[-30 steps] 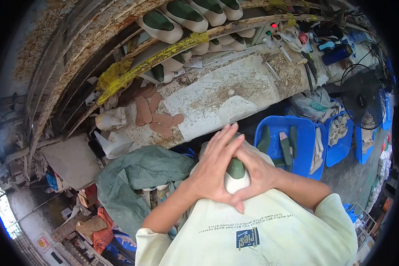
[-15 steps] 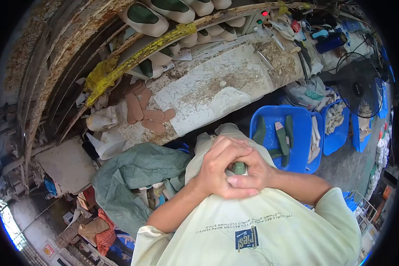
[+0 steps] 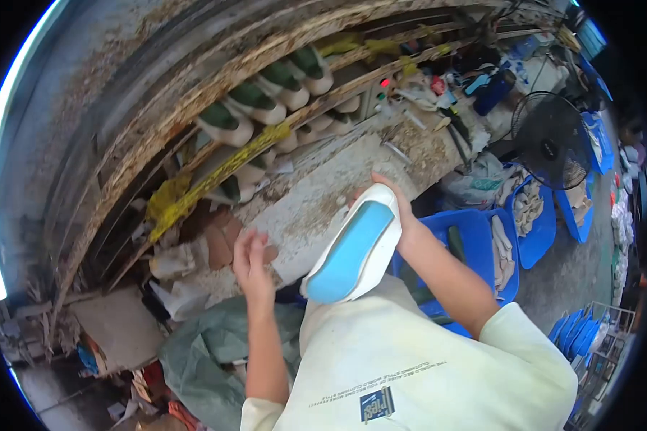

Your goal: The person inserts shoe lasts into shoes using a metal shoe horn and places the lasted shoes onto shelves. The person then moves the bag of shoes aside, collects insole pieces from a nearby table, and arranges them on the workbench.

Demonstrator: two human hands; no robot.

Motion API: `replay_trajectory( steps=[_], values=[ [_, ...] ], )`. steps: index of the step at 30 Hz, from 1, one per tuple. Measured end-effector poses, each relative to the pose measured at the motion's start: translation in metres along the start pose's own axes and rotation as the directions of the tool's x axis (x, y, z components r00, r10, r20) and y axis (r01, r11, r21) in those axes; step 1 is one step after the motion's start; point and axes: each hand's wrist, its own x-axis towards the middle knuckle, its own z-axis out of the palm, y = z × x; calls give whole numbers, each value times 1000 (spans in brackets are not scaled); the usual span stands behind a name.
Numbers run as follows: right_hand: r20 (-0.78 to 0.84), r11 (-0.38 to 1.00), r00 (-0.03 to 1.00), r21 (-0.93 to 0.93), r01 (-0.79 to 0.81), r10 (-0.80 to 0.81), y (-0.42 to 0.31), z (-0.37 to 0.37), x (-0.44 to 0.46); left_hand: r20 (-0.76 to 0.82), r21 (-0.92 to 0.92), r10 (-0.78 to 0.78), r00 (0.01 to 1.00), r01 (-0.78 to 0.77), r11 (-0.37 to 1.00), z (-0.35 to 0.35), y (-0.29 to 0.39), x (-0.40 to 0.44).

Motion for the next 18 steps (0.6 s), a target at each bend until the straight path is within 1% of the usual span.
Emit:
replay_trajectory(
  steps=[1,2,3,4,5,6,8,9,10,11,12,13,14,15,16,17,18],
  values=[
    [47,998,999,63,-9,6,-5,-13,7,139,89,-90,986,78,993,-17,-16,-5],
    [128,980,992,194,-47,22,-12,-20,8,266,189,-187,946,139,972,-28,-26,-13],
    [129,980,992,195,-33,8,-13,-29,14,357,291,-236,904,132,947,-28,-23,-28],
    [173,972,984,234,2,-44,-12,-38,21,438,390,-290,851,111,914,-23,-20,-42],
    [218,962,973,273,14,-76,-9,-41,25,530,415,-308,791,75,907,-24,-23,-57],
    [236,971,967,238,36,-93,-6,-34,24,613,435,-326,720,37,900,-18,-19,-66],
    [229,967,968,250,41,-101,0,-16,16,603,305,-279,747,107,946,7,-5,-76],
    [220,964,969,262,53,-113,6,-9,13,603,241,-183,777,41,970,12,-8,-74],
    [284,967,939,214,138,-197,16,-16,15,452,-67,-34,891,71,995,26,-11,-76],
    [350,959,896,171,225,-273,30,-24,15,244,-368,62,968,33,929,38,-8,-75],
    [236,943,934,264,205,-269,40,9,-17,238,-450,99,966,20,893,32,-19,-68],
    [138,968,983,238,84,-119,45,33,-36,183,-581,99,978,26,814,32,-8,-64],
    [35,975,999,220,-42,35,50,45,-46,128,-699,96,987,21,715,36,13,-55],
    [94,974,991,192,-116,99,66,25,-47,142,-772,16,990,101,627,38,38,-46],
    [160,967,971,157,-202,177,84,5,-50,157,-780,-12,987,132,612,28,32,-35],
    [158,980,972,65,-187,175,96,5,-58,175,-789,-34,984,161,593,15,26,-26],
    [161,985,972,-27,-170,172,104,7,-64,185,-778,-51,981,178,603,11,33,-27]
  ],
)
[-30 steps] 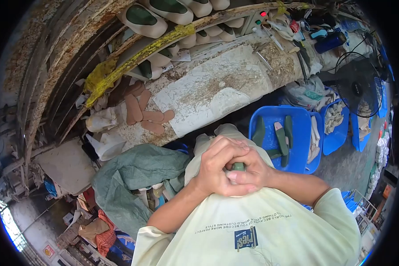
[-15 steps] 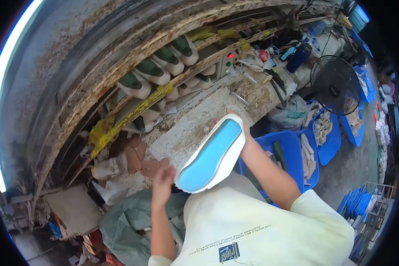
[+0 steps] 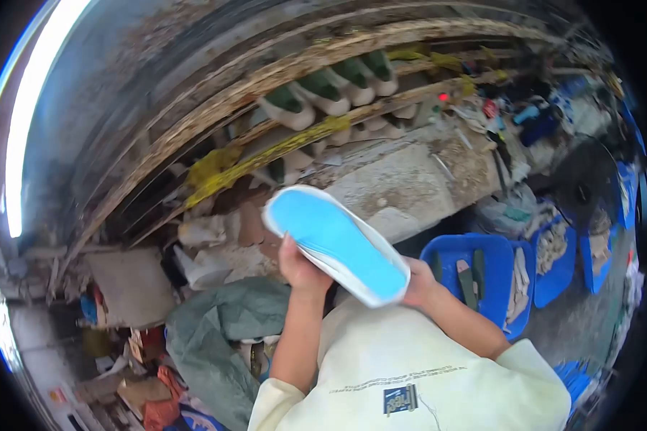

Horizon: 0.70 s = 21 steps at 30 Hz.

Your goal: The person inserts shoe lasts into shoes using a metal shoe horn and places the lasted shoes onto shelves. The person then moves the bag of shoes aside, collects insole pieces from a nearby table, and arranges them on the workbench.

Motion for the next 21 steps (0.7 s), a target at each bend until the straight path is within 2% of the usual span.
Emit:
replay_trajectory(
  steps=[1,2,3,4,5,8,10,11,13,15,17,19,20,21],
  values=[
    [71,990,997,-142,7,3,3,2,-5,8,6,-51,999,51,999,5,0,-2],
    [40,956,999,-290,32,-22,6,8,-8,86,-27,-186,979,189,982,-2,-1,-3],
    [15,900,999,-433,52,-51,8,15,-12,83,-28,-181,980,184,983,-2,1,-6],
    [-3,781,995,-620,79,-102,8,27,-11,107,54,-190,976,185,981,-1,2,-9],
    [-1,780,995,-621,75,-97,9,25,-10,130,136,-201,971,183,974,0,1,-11],
    [8,827,997,-558,69,-78,9,11,-7,111,-10,-242,964,245,969,-13,-10,-11],
    [-66,974,998,-226,-3,-12,12,0,-2,122,-74,-267,956,277,958,-23,-16,-12],
    [-58,971,998,-238,1,-15,10,-3,1,113,-104,-269,956,281,954,-23,-18,-8],
    [-160,868,974,-448,-214,158,13,-9,2,115,-136,-262,958,277,951,-19,-20,-5],
    [-197,859,965,-449,-247,175,21,-27,-4,54,-198,-183,982,190,962,-3,-18,-5],
    [191,981,964,-94,-168,183,16,-33,-3,103,-206,-140,985,159,966,-6,-21,9],
    [215,987,977,-154,46,-13,6,-16,-8,124,-223,-93,988,119,968,-7,-23,10],
    [205,974,974,-186,131,-91,-4,-3,-3,46,-100,-86,995,90,991,4,-16,8],
    [241,934,966,-313,173,-98,-24,9,2,-33,26,-69,997,70,997,9,-10,8]
  ],
)
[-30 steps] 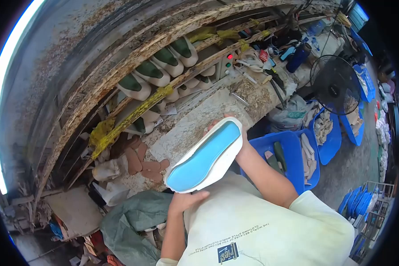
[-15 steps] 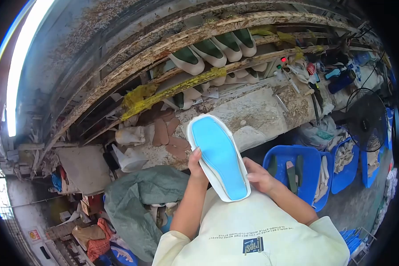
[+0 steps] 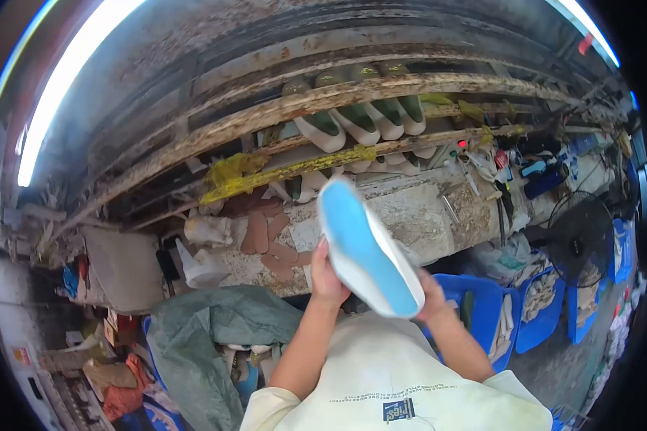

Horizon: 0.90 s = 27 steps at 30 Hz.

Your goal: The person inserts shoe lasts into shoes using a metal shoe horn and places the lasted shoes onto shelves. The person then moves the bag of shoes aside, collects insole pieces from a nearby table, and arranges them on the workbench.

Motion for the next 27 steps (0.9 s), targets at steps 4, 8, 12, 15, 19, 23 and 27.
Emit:
replay_trajectory(
  steps=[4,8,12,15,19,23,27],
  values=[
    [-524,878,755,-456,143,-395,-68,2,52,-120,440,-97,988,140,887,-66,-7,-46],
    [-234,489,694,-851,193,-681,-139,17,135,-263,430,-59,963,172,887,-142,-19,-143],
    [-159,228,674,-974,15,-721,-166,11,222,-495,730,425,758,98,677,-201,-16,-226],
    [-105,-111,612,-946,-305,-784,-173,12,266,-645,753,691,326,121,647,-256,-5,-271],
    [187,-227,491,-974,-21,-851,-138,-18,269,-720,690,691,-68,39,722,-342,26,-315],
    [266,-266,580,-960,86,-770,-65,-18,213,-780,352,614,-121,726,591,-487,-5,-356],
    [240,-272,764,-958,88,-599,0,-45,156,-963,-148,-106,-247,158,976,-496,22,-334]
  ],
)
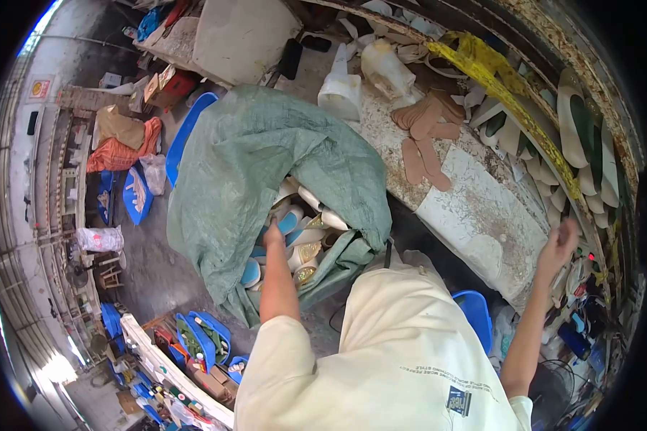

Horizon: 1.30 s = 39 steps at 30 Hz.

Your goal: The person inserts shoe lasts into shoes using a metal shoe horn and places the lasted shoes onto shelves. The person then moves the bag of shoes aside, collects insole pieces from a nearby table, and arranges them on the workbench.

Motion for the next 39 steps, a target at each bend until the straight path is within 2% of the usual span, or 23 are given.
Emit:
replay_trajectory(
  steps=[3,5,9,11,12,13,14,17,18,19,20,21,23,24,26,27,28,30,31,32,34,37,39],
  values=[
    [213,996,976,-83,-36,53,-19,7,-66,-118,-368,-34,992,-13,930,34,-31,136],
    [314,993,943,-63,-97,112,-10,7,-110,-81,-376,-75,994,40,926,46,-4,101],
    [435,931,829,-67,-359,351,-35,16,-159,97,-258,-240,966,258,931,32,-2,110],
    [472,935,814,-70,-348,339,-53,20,-178,428,-547,-220,877,445,709,4,-11,110],
    [496,908,788,-3,-420,366,-71,23,-182,361,-573,-143,922,340,746,-14,-5,46],
    [535,884,754,25,-466,382,-87,28,-180,570,-582,103,815,312,751,-34,-28,38],
    [574,857,718,51,-512,394,-106,35,-174,518,-480,75,852,217,850,-40,6,-91],
    [796,765,500,74,-640,342,-170,66,-152,733,-516,240,637,290,806,-82,-4,-182],
    [878,772,407,72,-632,251,-189,77,-147,800,-509,287,526,344,789,-88,-7,-198],
    [940,779,304,73,-623,155,-205,88,-143,841,-539,450,301,376,754,-76,0,-223],
    [974,709,225,132,-692,38,-218,96,-140,783,-613,522,337,281,739,-65,-5,-234],
    [981,625,179,184,-759,-71,-229,100,-139,807,-590,536,246,355,725,-45,4,-247],
    [962,634,212,273,-724,-172,-241,105,-135,822,-528,569,9,385,757,-2,8,-259],
    [961,616,255,263,-742,-103,-244,102,-134,837,-454,532,-129,381,806,20,10,-264],
    [940,511,338,266,-817,51,-223,91,-130,963,-269,264,56,125,955,49,23,-287],
    [887,497,439,321,-806,140,-218,80,-128,950,-298,297,-95,4,955,59,30,-298],
    [817,490,529,373,-788,229,-213,71,-128,959,-219,234,-158,107,970,72,38,-330],
    [762,446,610,478,-756,217,-184,51,-134,951,-187,159,-265,-83,979,101,25,-344],
    [756,401,618,508,-762,216,-162,44,-142,986,-120,69,-153,-359,926,119,11,-336],
    [701,337,659,572,-748,273,-145,41,-148,984,-152,81,-156,-520,841,133,-2,-355],
    [609,343,639,542,-768,470,-120,12,-143,990,-4,-61,-125,-465,885,157,-29,-376],
    [486,61,580,730,-680,654,-68,-29,-153,984,179,-153,93,-458,871,196,-90,-426],
    [379,46,513,769,-637,770,-40,-55,-185,955,284,-287,76,-510,812,214,-131,-461]
  ],
)
